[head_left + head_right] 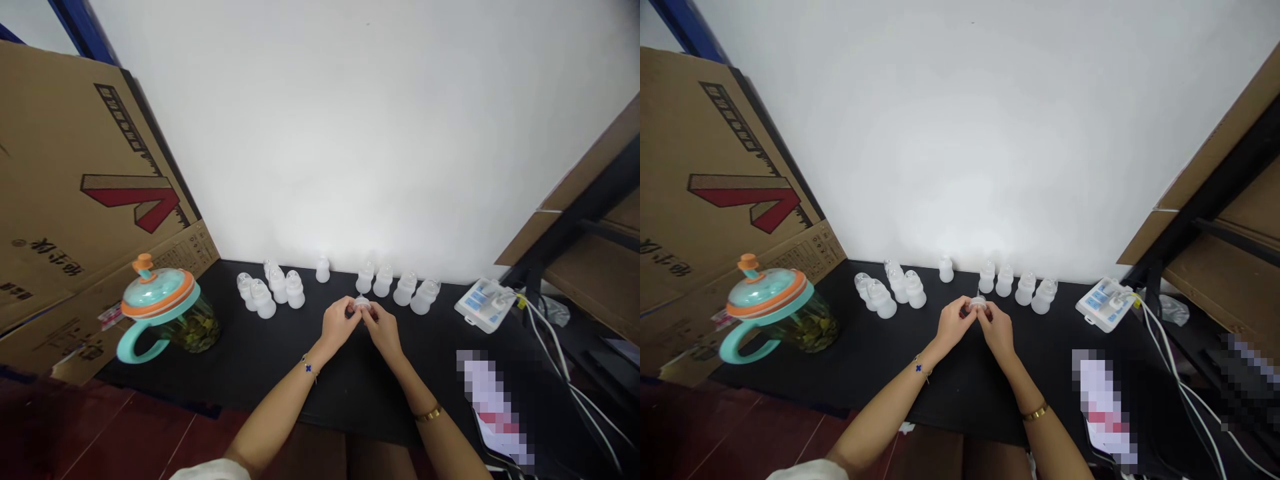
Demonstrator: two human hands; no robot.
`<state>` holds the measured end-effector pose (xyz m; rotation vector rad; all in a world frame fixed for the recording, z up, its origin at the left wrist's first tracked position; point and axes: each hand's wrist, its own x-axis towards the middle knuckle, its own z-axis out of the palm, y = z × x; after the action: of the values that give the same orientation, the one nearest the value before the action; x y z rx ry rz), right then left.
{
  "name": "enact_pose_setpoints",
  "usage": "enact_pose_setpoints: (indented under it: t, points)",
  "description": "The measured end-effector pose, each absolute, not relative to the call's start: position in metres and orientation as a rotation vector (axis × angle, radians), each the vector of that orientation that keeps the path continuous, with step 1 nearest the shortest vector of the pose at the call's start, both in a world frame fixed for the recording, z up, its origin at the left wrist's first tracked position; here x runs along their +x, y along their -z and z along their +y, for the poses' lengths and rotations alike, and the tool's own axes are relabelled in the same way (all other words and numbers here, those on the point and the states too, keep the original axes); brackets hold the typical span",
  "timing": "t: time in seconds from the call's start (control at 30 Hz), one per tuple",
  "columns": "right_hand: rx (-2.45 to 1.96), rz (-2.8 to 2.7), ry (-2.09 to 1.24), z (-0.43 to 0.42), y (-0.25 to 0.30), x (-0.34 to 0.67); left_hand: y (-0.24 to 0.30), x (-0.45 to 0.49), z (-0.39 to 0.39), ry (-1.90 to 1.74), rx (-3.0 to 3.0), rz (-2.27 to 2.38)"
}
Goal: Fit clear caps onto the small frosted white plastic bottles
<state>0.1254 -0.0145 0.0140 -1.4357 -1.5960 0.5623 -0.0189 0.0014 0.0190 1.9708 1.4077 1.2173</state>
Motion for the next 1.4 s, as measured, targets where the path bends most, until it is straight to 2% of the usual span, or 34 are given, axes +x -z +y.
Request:
enact_pose_setpoints:
  t: [1.4]
  points:
    - [-1.436,-1.588,-0.519,-0.0122,-0.0131,0.1267,-0.0175,-0.0186,0.0037,-1.243,1.934,1.389]
